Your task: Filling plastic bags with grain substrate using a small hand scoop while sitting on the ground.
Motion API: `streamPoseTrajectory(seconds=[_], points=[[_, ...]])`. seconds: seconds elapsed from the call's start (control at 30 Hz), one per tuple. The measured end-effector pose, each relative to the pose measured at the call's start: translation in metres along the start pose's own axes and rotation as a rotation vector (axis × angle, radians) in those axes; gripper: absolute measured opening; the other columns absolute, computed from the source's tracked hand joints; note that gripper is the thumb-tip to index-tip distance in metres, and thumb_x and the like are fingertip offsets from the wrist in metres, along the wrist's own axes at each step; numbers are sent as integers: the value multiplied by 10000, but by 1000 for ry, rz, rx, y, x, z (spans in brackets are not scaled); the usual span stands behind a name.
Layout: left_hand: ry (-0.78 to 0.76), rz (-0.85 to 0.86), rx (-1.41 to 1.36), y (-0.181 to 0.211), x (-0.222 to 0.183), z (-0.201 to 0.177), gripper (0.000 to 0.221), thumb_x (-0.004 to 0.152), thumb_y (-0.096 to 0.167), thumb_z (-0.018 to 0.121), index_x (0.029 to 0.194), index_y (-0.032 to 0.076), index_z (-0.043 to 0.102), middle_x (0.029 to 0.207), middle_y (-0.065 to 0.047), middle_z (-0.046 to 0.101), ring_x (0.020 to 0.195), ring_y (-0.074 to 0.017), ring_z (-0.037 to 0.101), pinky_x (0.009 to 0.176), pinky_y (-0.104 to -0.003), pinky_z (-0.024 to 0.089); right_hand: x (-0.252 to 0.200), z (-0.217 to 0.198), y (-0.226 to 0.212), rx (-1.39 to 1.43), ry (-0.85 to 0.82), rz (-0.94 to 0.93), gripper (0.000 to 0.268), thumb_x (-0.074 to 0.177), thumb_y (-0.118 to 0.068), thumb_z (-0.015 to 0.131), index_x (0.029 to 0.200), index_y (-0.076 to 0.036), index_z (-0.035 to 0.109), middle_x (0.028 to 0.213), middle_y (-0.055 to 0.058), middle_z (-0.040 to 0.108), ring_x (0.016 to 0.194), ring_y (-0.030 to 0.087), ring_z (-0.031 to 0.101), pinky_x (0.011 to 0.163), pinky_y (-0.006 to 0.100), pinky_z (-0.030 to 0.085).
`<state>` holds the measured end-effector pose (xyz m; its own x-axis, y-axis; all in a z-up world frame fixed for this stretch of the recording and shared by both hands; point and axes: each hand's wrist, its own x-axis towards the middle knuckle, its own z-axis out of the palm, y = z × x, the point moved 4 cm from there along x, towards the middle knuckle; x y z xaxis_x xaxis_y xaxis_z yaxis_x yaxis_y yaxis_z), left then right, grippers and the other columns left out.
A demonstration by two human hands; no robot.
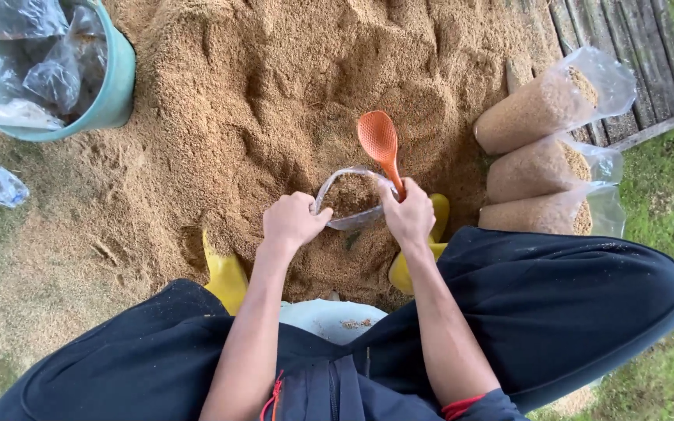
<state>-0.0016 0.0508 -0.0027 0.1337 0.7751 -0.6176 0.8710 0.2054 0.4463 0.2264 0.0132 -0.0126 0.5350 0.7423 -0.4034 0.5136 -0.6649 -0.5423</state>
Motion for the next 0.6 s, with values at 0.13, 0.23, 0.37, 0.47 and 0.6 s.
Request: streamPoseTrajectory(seconds=[0.13,0.23,0.37,0.47,0.6], points=[[75,9,36,-17,23,25,287,821,368,601,619,177,671,658,-147,676,791,-420,729,703,-492,569,-8,-7,-10,1,9,-23,251,871,-475,688,866,-226,720,734,117,671,862,410,692,775,532,511],[75,73,-51,-12,15,6,275,749,312,613,511,174,619,545,-160,595,659,-417,690,639,-459,535,-19,-23,-23,138,240,-277,287,905,-348,715,710,-156,627,551,107,547,616,346,646,677,426,496],[105,77,-221,-1,-1,-27,324,751,366,647,485,194,582,494,-59,555,566,-288,649,624,-370,494,-21,-42,-41,431,238,-477,255,872,-165,730,661,-137,589,461,10,504,458,125,548,548,269,436],[68,26,-167,-3,2,-9,304,769,401,672,574,176,613,591,-106,628,686,-324,687,674,-397,498,-12,-30,-36,202,10,-230,202,897,-346,728,902,-150,677,641,73,654,679,271,683,719,405,508],[13,-45,-64,-5,12,17,313,819,423,642,637,169,633,708,-147,692,857,-422,725,736,-454,538,2,-11,-12,-50,-145,65,296,847,-521,684,1005,-272,699,867,105,714,983,384,705,874,491,528]])
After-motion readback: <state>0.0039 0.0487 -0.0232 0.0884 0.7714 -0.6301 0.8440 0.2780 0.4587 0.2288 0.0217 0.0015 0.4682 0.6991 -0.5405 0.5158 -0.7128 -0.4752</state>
